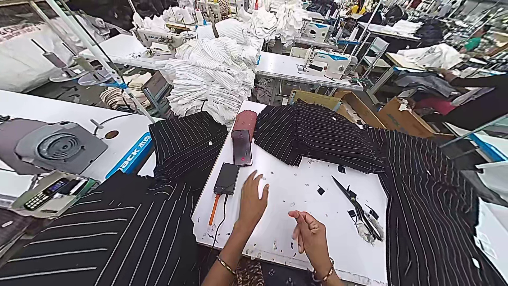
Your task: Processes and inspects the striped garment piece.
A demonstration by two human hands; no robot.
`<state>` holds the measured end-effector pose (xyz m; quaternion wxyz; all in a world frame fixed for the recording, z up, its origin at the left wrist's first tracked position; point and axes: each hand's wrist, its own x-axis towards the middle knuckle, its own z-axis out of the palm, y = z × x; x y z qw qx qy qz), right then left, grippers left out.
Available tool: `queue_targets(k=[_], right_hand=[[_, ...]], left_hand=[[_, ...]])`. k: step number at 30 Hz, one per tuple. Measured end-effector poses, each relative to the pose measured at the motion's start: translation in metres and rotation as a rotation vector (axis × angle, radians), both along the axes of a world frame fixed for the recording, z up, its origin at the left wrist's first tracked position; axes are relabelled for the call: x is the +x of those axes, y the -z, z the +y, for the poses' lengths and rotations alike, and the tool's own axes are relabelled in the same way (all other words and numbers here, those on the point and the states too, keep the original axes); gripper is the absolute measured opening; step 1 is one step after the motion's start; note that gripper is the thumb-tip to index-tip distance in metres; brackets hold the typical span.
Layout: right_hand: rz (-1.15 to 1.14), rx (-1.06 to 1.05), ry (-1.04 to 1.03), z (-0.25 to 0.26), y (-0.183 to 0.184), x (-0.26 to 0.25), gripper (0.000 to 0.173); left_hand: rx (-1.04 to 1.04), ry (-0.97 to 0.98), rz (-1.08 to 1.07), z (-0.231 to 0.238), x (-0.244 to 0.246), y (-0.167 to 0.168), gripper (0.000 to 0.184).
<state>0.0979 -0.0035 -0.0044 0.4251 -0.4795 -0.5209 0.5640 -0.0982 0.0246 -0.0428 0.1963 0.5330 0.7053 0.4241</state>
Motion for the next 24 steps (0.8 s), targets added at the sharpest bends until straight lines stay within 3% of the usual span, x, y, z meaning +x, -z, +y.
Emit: queue_targets(k=[3,6,10,24], right_hand=[[-0.272,0.181,0.090,-0.002,0.041,0.022,0.046],[-0.480,0.317,0.064,-0.015,0.082,0.041,0.042],[-0.627,0.463,-0.122,-0.024,0.108,0.055,0.039],[-0.595,0.481,-0.117,-0.016,0.109,0.058,0.035]], left_hand=[[-0.124,-0.088,0.312,0.008,-0.039,0.011,0.061],[-0.359,-0.093,0.409,0.020,-0.072,0.018,0.081],[-0.426,-0.039,0.450,0.035,-0.083,0.021,0.082],[-0.496,-0.009,0.482,0.052,-0.078,0.031,0.084]])
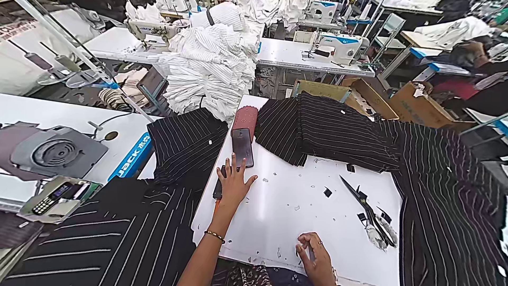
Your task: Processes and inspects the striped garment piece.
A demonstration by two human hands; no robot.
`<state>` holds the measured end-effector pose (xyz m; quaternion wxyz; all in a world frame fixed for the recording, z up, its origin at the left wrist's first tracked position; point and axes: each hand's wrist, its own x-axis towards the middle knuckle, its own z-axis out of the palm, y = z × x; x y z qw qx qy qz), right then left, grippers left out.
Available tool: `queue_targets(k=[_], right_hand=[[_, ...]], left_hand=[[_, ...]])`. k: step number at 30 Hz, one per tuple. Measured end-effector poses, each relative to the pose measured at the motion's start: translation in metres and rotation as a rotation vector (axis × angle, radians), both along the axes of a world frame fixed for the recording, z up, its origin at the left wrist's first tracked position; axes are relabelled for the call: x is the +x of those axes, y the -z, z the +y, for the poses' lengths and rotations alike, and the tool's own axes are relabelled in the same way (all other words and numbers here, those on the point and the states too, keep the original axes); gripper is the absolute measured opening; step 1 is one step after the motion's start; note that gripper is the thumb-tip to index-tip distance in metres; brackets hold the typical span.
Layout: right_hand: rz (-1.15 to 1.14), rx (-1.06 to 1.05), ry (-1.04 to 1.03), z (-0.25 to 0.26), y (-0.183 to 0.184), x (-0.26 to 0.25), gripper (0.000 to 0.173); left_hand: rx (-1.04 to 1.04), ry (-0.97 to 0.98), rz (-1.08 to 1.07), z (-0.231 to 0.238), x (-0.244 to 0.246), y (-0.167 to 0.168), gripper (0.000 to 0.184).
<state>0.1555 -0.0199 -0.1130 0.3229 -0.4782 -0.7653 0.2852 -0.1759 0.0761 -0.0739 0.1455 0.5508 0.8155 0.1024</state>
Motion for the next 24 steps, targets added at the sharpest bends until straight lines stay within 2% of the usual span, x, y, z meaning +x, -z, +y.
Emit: queue_targets(k=[4,12,17,24], right_hand=[[0.006,0.003,0.003,-0.001,0.001,0.000,0.034],[0.022,-0.002,0.006,0.000,0.001,0.000,0.033],[0.018,-0.015,-0.012,0.001,-0.001,-0.001,0.032],[0.022,-0.028,-0.030,0.002,-0.006,-0.001,0.035]], left_hand=[[-0.042,-0.002,-0.005,0.002,0.000,-0.002,0.083],[0.054,-0.137,-0.119,-0.002,-0.023,-0.026,0.084],[-0.027,-0.195,-0.172,-0.003,-0.040,-0.026,0.086],[0.010,-0.198,-0.285,0.011,-0.054,-0.015,0.069]])
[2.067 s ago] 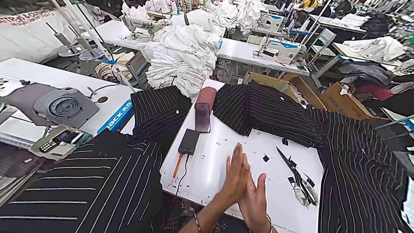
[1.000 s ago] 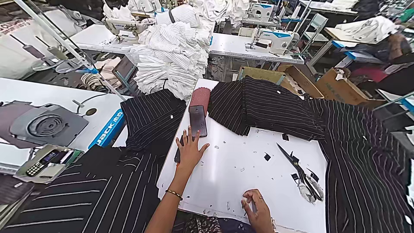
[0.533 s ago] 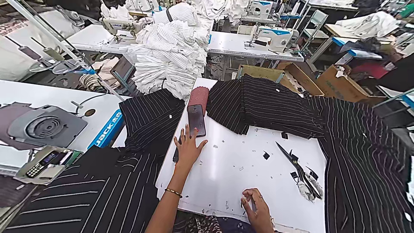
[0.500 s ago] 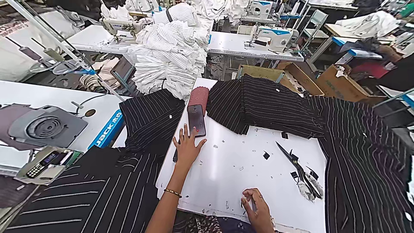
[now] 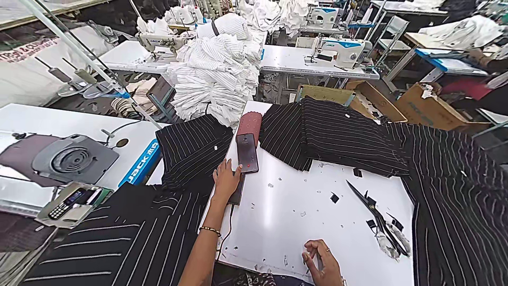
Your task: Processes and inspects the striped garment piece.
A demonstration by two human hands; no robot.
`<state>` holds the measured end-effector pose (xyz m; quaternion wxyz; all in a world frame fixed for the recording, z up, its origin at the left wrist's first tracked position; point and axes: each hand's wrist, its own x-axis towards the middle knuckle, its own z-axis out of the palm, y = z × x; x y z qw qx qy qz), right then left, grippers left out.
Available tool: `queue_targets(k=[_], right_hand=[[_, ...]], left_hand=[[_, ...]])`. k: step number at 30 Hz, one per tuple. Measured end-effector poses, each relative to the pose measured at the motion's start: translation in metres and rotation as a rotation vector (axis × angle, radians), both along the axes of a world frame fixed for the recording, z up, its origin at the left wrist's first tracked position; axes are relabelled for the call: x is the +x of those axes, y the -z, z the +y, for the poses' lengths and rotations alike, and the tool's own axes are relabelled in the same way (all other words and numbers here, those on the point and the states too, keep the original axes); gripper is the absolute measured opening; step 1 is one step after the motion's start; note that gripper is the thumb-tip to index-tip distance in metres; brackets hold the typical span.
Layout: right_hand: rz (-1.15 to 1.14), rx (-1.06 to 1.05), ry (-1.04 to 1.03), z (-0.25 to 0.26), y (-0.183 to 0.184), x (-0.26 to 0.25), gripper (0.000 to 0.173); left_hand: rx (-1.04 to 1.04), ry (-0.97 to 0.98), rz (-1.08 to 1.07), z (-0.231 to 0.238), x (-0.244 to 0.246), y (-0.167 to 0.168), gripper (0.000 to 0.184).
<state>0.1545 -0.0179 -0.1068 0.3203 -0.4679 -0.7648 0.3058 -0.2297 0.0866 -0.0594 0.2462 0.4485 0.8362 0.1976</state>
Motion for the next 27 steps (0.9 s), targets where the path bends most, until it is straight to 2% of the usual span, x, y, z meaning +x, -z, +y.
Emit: queue_targets(k=[13,27], right_hand=[[0.008,-0.047,0.010,0.000,-0.006,-0.003,0.033],[-0.011,-0.072,-0.001,0.001,-0.004,-0.004,0.038]], left_hand=[[0.006,0.046,-0.114,0.020,-0.009,0.002,0.048],[0.064,0.052,-0.145,0.028,-0.016,0.006,0.046]])
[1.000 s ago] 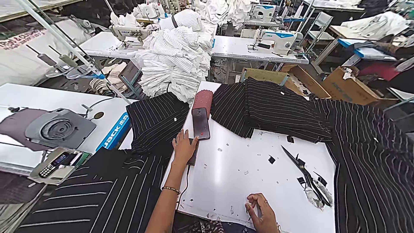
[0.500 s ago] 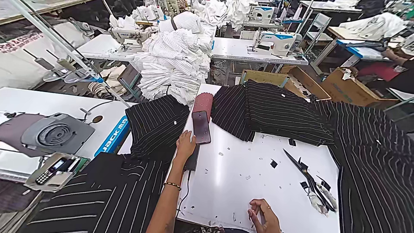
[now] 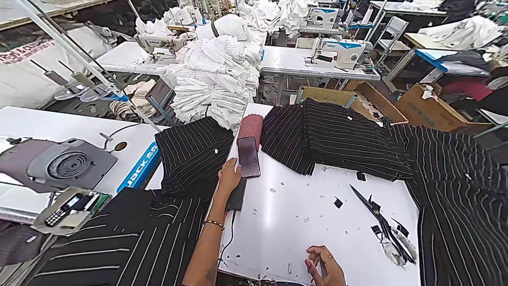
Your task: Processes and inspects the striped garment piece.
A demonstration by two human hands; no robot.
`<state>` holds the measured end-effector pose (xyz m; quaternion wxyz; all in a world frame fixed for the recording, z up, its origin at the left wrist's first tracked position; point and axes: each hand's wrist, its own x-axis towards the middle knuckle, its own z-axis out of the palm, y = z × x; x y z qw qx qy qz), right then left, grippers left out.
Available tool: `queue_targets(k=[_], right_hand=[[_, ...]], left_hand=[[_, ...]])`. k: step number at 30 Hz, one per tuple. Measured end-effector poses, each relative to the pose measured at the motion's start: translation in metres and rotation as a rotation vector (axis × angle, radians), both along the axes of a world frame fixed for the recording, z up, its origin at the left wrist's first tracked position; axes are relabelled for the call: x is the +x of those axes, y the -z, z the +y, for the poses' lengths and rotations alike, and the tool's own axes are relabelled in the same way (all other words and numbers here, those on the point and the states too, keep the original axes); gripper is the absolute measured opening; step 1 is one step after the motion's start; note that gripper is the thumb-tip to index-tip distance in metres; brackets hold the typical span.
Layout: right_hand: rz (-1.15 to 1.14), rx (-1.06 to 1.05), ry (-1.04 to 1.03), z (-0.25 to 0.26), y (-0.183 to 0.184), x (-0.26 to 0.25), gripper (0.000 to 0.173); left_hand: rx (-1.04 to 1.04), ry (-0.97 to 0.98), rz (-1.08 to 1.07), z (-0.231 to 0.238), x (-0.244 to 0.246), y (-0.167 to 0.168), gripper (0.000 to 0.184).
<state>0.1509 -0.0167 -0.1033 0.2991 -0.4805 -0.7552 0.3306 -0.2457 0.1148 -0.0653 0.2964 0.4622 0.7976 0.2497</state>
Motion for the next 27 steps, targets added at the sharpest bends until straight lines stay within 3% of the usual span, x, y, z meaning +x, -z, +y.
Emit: queue_targets(k=[7,27], right_hand=[[-0.019,-0.012,-0.019,0.000,-0.001,0.000,0.036],[-0.013,-0.001,-0.014,0.000,0.001,0.001,0.038]], left_hand=[[0.031,-0.040,-0.024,0.005,-0.003,0.003,0.056],[-0.031,0.083,0.125,0.025,0.000,-0.012,0.062]])
